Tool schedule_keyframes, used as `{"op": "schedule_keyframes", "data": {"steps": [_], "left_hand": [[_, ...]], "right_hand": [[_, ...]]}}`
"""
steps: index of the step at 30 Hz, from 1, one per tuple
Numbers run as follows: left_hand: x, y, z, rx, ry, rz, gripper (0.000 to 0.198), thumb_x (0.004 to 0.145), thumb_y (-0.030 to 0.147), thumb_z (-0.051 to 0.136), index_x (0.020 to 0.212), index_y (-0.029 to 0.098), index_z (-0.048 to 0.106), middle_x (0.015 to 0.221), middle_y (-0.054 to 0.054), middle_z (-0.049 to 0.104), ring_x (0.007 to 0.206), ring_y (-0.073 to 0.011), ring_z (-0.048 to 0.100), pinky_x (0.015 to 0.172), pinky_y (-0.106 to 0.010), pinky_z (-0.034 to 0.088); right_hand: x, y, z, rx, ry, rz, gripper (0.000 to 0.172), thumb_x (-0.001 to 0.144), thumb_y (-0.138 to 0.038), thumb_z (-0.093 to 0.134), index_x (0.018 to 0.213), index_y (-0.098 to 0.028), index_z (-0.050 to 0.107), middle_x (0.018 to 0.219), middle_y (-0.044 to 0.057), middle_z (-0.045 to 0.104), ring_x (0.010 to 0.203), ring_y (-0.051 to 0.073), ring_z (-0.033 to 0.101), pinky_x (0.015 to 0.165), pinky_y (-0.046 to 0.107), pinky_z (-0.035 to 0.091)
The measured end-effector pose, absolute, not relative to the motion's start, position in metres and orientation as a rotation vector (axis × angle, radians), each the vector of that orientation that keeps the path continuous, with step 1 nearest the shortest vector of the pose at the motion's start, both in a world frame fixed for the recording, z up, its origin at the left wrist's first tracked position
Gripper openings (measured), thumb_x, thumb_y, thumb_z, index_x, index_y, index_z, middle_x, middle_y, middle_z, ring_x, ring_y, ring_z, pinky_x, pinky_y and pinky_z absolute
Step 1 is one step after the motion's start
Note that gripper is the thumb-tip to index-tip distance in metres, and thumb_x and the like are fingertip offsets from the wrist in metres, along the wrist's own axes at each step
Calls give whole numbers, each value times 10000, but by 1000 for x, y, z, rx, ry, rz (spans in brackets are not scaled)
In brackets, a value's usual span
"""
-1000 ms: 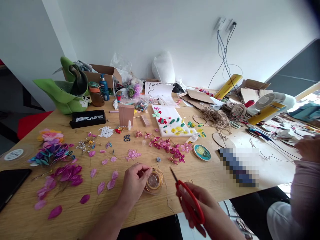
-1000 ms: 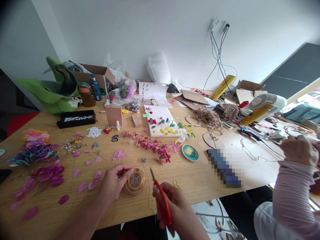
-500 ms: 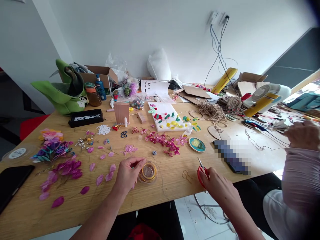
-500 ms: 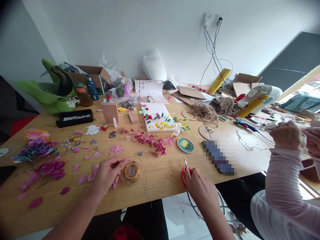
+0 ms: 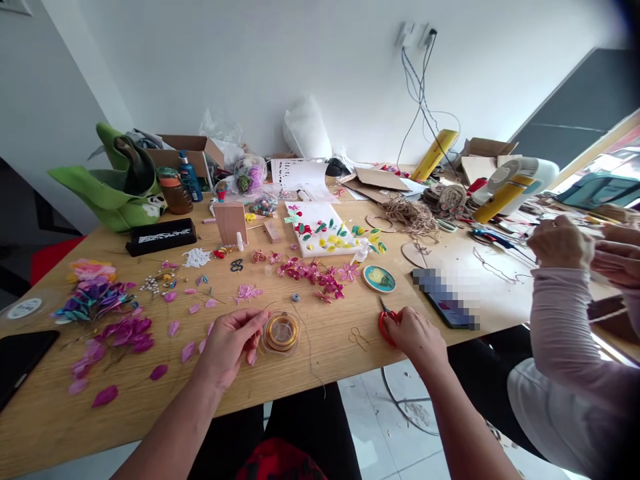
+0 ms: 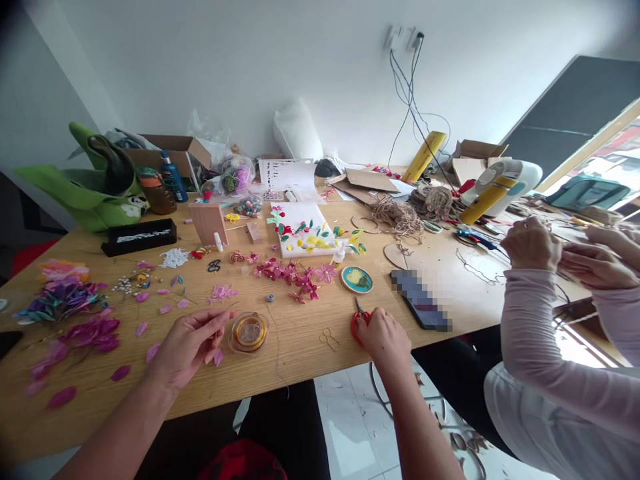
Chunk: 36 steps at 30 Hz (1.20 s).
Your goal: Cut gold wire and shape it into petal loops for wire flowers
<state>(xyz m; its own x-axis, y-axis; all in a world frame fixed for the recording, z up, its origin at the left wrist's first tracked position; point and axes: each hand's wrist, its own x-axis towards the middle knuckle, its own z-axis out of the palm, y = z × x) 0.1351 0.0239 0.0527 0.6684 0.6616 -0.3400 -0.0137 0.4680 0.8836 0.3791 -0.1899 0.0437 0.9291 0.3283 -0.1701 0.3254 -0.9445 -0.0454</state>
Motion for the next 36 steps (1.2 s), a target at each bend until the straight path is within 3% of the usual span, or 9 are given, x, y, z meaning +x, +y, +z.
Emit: {"op": "schedule_keyframes", "data": {"steps": [4,7,11,16,28,36], "left_hand": [[127,16,57,1066,741,428,363,581,431,823,699,114,691,476,57,491,369,-35,398,298,-134,303],[125,6,58,1113,723,389,374,614,464,798,694,115,688,489,50,480,383,-35,381,294,-128,295],[124,-11,57,1140,699,334,386,644,501,766,731,131,700,495,62,451,364,-23,330,283,-126,278],[119,-28,52,1173,712,298,433,645,544,747,765,130,702,471,68,435,347,-19,309,286,-125,277],[92,-37,39,1136,742,253,455,640,570,732,715,123,691,518,22,519,391,-35,343,316,-139,215],[80,-40,43,1075,679,155,392,702,498,704,815,124,675,433,-3,591,339,-21,300,373,-163,122]], "right_hand": [[370,-190,52,-3020,-527,157,312,906,-364,385,892,-137,599,1026,190,622,981,332,594,761,397,434],[342,-188,63,-2813,-681,152,264,917,-368,403,864,-189,590,913,94,635,874,239,602,755,337,446],[281,-181,69,-1949,-714,663,430,848,-597,495,912,-185,596,771,44,581,665,176,558,468,242,437],[228,-172,60,-1694,-549,869,545,728,-680,610,863,-152,597,696,27,561,552,130,527,352,184,368],[200,-175,41,-1726,-549,781,503,742,-675,589,717,-172,572,598,-12,470,527,102,375,474,216,291],[188,-178,45,-1702,-558,718,500,756,-671,585,728,-172,593,606,-9,459,560,111,384,518,224,326]]}}
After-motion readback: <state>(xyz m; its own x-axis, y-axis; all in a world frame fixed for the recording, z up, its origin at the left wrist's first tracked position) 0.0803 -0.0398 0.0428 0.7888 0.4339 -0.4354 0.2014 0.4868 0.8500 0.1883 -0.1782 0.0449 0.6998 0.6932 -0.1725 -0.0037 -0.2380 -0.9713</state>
